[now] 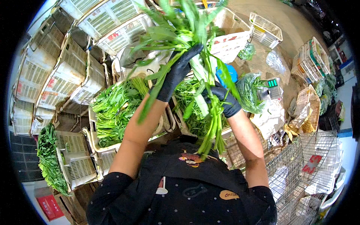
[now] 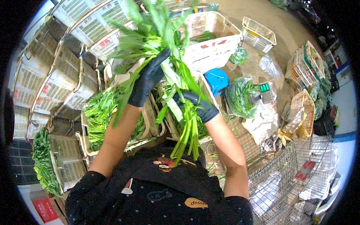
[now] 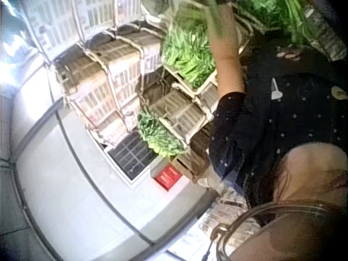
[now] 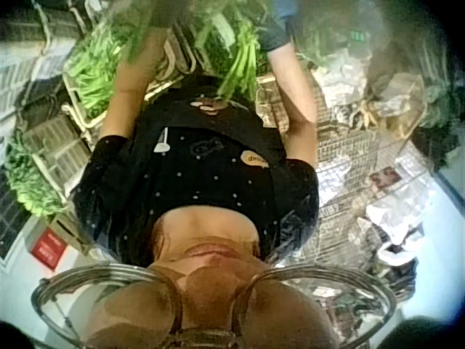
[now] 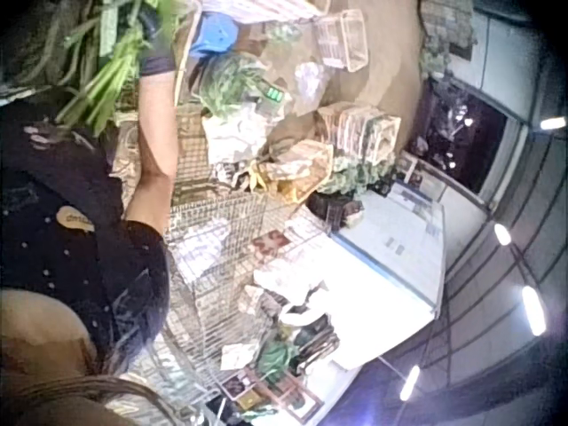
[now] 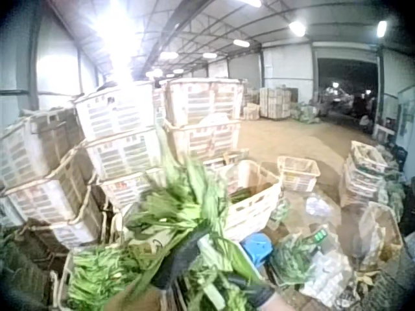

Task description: The person sorts leafy green vegetables by hand, gathering bunches, trimming stems, and placing them into plastic bags. The person repeatedly picks up greens from crates, aligns them, and packs them into bags on a table.

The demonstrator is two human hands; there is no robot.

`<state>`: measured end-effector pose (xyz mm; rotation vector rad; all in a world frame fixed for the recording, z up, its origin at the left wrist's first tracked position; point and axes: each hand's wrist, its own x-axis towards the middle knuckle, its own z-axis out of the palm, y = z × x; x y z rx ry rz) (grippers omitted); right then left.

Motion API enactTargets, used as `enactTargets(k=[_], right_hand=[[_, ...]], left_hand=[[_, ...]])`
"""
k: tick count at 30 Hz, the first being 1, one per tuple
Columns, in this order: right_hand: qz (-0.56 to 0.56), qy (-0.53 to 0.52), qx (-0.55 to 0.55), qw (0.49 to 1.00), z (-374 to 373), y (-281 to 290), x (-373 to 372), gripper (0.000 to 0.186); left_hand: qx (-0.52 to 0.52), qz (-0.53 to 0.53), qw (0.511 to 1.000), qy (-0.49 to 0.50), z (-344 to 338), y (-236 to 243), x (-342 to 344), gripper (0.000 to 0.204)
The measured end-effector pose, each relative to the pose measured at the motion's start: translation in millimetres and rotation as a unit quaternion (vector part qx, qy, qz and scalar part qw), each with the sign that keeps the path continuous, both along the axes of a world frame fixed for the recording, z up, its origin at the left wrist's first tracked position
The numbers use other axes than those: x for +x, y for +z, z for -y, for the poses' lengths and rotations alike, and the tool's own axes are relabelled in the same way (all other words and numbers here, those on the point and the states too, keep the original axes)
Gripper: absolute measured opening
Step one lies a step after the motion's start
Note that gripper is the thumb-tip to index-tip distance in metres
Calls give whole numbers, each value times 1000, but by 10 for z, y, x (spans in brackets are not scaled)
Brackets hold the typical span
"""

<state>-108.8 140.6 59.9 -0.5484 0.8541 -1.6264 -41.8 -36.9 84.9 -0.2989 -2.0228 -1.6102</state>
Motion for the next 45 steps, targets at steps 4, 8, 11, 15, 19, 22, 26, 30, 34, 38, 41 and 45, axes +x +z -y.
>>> enactTargets(k=[4, 8, 11, 15, 19, 22, 26, 30, 34, 38, 41, 45], right_hand=[[-407, -49, -69, 910, -223, -245, -99, 25], [-204, -106, -17, 973, -334, -485, 284, 24], [19, -119, 49, 992, -293, -507, 562, 22], [37, -97, 38, 994, -318, -521, 544, 26], [27, -34, 36, 998, -255, -519, 593, 34], [-20, 47, 25, 998, -94, -540, 597, 40], [-363, 126, 93, 919, -163, -63, 126, 45], [-372, -68, 35, 925, -182, 324, -142, 40], [-344, -181, 2, 921, 310, 363, 152, 35], [-106, -327, 3, 939, 412, 172, 188, 21], [-28, -330, -82, 940, 417, 209, 214, 24], [-13, -311, -62, 948, 324, 271, 186, 30]], left_hand=[[427, 85, 863, -255, 55, -599, 223, 49], [176, 145, 973, -32, -546, -637, 689, 54], [617, 176, 766, -44, -653, -1105, 910, 46], [478, 176, 858, 72, -862, -1211, 1392, 36], [470, 212, 854, -72, -725, -853, 1179, 28], [376, 147, 915, -29, -562, -794, 867, 31], [538, 114, 835, -39, -565, -380, 675, 27], [516, 99, 851, 24, -539, -180, 612, 26], [183, 38, 972, 144, -536, -79, 491, 32], [198, 16, 968, 156, -498, -34, 392, 40], [214, 43, 959, 179, -423, -224, 335, 29], [160, 62, 968, 186, -322, -531, 364, 30]])
